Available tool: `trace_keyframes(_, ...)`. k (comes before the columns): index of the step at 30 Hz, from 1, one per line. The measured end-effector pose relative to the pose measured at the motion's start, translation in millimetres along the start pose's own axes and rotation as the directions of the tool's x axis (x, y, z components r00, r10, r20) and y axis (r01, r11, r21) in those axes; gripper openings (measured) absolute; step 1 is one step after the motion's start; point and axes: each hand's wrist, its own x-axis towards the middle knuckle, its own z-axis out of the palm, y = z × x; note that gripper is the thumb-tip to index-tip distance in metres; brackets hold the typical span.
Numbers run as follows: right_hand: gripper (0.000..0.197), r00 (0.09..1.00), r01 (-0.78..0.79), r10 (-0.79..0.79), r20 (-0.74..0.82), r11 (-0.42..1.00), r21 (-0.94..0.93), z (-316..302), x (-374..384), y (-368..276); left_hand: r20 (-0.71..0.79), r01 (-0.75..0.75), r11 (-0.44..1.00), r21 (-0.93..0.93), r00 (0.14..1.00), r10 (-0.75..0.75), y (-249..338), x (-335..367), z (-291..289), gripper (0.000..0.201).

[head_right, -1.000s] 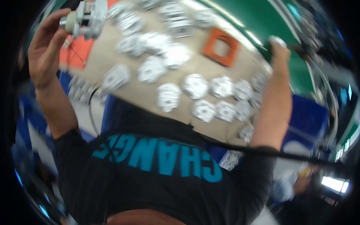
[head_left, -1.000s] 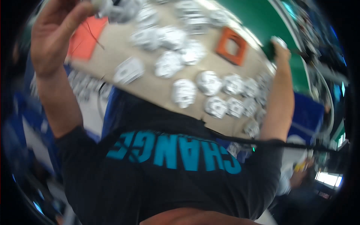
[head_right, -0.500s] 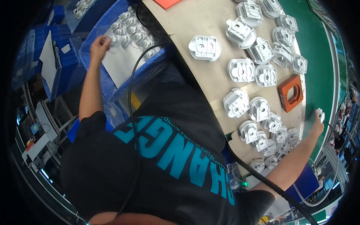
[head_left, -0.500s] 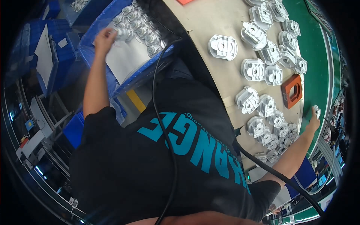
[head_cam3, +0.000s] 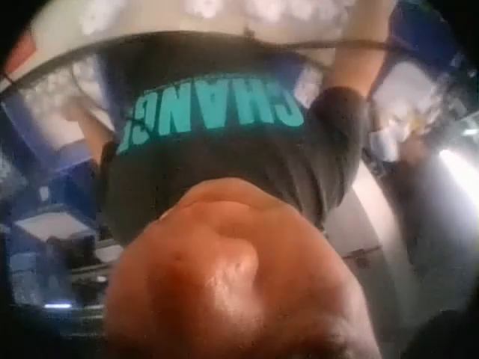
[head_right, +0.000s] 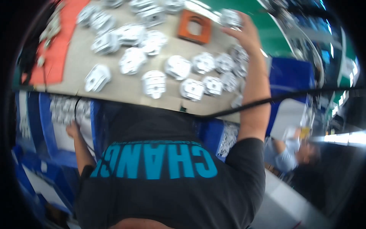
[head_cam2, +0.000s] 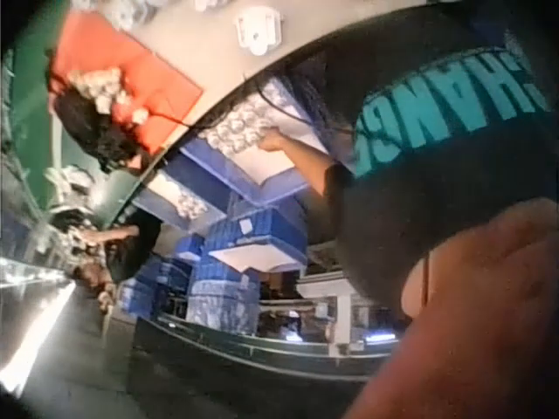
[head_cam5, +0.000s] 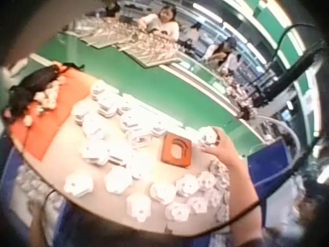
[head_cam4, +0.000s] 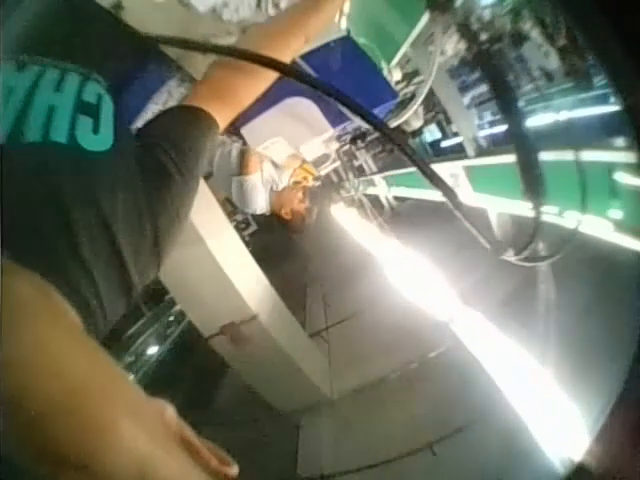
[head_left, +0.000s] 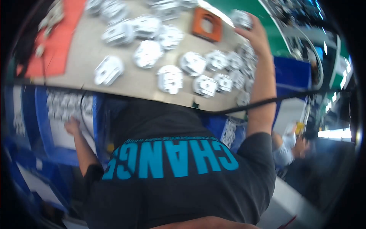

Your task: The person assembles metal housings by placing components onto a jig, then securing them with screws using an electric screwdriver.

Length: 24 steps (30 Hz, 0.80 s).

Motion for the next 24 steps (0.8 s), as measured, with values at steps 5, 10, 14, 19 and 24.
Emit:
trace_keyframes(5, 0.081, 0.971, 0.219, -0.208, 0.119, 0.972, -0.088, 23, -3, -15, 0.179, 0.121, 0.901, -0.417, 0.983, -0.050, 66, -10, -63, 0.060)
trace_keyframes(10, 0.076, 0.943, 0.237, -0.211, 0.257, 0.969, -0.075, 52, 16, -35, -0.119, -0.005, 0.783, -0.621, 0.989, -0.089, 18, 42, -126, 0.045)
trace_keyframes(14, 0.081, 0.932, 0.232, -0.212, 0.295, 0.972, -0.033, 59, 26, -25, -0.311, -0.322, 0.529, -0.785, 0.944, 0.114, 83, 38, -233, 0.040)
trace_keyframes(19, 0.083, 0.928, 0.150, -0.170, 0.331, 0.985, 0.087, 56, 29, -24, -0.481, -0.575, 0.198, -0.794, 0.792, 0.376, 236, -8, -348, 0.032)
trace_keyframes(24, 0.086, 0.891, 0.116, -0.156, 0.426, 0.986, 0.119, 42, 15, -19, -0.469, -0.728, 0.203, -0.655, 0.602, 0.646, 305, -58, -386, 0.027)
